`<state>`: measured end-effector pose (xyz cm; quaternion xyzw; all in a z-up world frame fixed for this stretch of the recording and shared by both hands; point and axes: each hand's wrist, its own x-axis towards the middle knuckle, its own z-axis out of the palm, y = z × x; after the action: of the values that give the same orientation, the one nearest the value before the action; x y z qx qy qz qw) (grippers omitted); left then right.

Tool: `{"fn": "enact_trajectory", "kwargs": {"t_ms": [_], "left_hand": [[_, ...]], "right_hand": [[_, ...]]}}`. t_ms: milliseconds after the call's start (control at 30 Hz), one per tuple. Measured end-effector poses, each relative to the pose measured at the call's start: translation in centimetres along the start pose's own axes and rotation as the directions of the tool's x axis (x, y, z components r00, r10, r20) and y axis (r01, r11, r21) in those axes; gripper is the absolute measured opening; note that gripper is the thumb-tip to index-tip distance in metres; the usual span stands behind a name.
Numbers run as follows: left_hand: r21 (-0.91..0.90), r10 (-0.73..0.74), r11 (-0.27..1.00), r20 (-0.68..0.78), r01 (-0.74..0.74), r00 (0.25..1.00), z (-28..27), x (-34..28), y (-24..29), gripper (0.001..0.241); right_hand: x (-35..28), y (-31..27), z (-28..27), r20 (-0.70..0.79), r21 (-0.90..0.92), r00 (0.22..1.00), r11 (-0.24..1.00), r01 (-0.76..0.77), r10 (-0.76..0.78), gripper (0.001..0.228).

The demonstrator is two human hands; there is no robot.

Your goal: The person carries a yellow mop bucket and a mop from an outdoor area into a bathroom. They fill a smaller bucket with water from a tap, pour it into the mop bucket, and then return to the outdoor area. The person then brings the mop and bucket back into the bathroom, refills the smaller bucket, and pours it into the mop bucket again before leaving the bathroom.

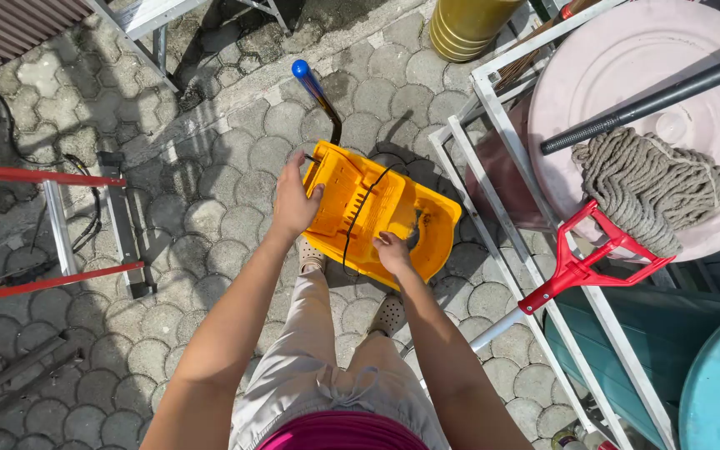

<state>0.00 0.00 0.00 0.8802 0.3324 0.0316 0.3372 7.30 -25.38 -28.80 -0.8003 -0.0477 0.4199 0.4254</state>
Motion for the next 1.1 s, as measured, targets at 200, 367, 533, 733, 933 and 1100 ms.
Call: {"fn": "enact_trajectory", "kwargs": {"t_ms": [200,367,533,733,933,1100], "left_hand": [[-0.409,0.162,0.877,-0.237,-0.250,0.958,-6.1,13.9,-0.3,0.106],[-0.372,0.246,0.899,-0.004,-0.230,0.969,-6.5,18.9,0.1,0.068],[-0.315,0.293,0.906,-0.018,-0.284,0.956,-7.9,19.6,-2.6,0.028],[-0.326,-0.006,0.945,-0.114,-0.031,0.993,-17.5,14.1,-13.2,0.016],[-0.328,-0.521,0.817,-0.073,0.473,0.850,-25.7,3.1,-24.0,0.017],[-0.483,-0.749,0.226,0.469,0.846,0.468,-28.9,-0.2,-31.8,0.032]], "right_hand": [[0.4,-8.4,5.1,0.027,0.231,0.987,0.960,-0.157,0.155,0.059],[0.8,-8.4,7.2,-0.143,0.288,0.961,0.939,-0.188,0.236,0.040],[-2.2,-10.8,5.1,-0.409,-0.040,0.906,0.990,-0.139,0.111,0.035],[-0.9,-11.4,7.3,-0.462,-0.271,0.887,0.951,-0.150,0.008,0.042],[0.6,-23.5,7.6,-0.404,-0.357,0.909,0.933,-0.053,-0.103,0.046],[4.6,-34.5,7.8,-0.252,-0.559,0.933,0.826,0.075,-0.256,0.049]]}}
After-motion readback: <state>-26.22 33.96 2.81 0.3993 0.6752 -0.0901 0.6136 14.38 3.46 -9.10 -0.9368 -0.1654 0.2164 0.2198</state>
